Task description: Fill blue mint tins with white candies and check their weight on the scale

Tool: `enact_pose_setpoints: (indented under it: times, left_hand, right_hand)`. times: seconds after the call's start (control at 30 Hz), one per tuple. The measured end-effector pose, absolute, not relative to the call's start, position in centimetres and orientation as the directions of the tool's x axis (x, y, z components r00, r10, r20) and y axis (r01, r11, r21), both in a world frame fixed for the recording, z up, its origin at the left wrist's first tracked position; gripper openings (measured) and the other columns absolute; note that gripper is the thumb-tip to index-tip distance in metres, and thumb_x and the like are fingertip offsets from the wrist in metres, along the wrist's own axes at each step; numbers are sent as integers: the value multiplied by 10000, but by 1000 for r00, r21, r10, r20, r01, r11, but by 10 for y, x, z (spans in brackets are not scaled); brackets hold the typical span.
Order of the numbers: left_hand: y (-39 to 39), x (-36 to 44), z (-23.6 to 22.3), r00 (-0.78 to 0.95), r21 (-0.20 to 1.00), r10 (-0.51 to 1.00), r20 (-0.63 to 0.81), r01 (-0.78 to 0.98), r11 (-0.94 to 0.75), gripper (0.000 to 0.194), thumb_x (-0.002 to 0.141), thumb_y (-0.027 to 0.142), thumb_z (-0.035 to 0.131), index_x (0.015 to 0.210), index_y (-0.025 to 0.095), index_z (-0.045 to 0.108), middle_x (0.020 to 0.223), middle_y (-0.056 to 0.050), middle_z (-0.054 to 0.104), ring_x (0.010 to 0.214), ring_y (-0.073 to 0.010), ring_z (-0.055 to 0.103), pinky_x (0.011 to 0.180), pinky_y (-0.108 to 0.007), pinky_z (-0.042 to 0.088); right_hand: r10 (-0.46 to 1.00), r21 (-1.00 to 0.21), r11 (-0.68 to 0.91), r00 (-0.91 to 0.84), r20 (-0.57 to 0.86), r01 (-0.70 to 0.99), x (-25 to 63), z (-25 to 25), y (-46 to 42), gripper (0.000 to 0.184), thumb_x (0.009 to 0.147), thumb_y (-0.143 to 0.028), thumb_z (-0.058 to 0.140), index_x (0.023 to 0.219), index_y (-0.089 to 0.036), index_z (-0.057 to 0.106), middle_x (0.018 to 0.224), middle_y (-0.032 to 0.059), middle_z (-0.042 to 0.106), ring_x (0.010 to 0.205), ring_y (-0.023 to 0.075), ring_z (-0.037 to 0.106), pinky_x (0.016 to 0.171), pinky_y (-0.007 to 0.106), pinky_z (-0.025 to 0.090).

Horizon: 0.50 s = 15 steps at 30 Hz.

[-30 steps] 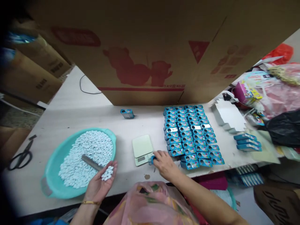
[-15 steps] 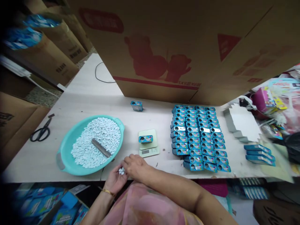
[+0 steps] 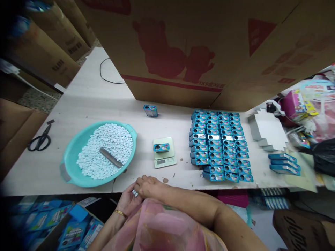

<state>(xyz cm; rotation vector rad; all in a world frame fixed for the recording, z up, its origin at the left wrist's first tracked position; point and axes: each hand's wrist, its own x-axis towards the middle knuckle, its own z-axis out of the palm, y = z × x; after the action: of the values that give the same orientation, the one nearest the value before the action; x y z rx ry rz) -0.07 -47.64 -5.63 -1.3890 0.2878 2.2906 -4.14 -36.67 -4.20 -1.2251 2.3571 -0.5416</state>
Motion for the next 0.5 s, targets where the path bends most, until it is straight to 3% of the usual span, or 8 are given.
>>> enact_pose_setpoints:
  times: [0.17,0.5]
  left_hand:
    - [-471,-8,-56,-449,8,234,-862,-474,-880,140,762,75,413,711,75,544,599,-54,615,565,-140,608,528,-252,509]
    - [-459,-29,-54,-459,46,250,-853,-543,-839,134,751,84,436,664,73,537,557,-41,600,509,-114,585,496,-222,496]
  right_hand:
    - [-849,-443,518,-504,-159,-732,-52,-40,-356,91,769,-179,483,848,-168,527,829,34,509,756,142,442,531,219,364]
    - [-852,-370,515,-508,-124,-773,-63,-39,-343,66,753,-175,505,805,-141,529,821,32,530,743,146,439,558,226,371]
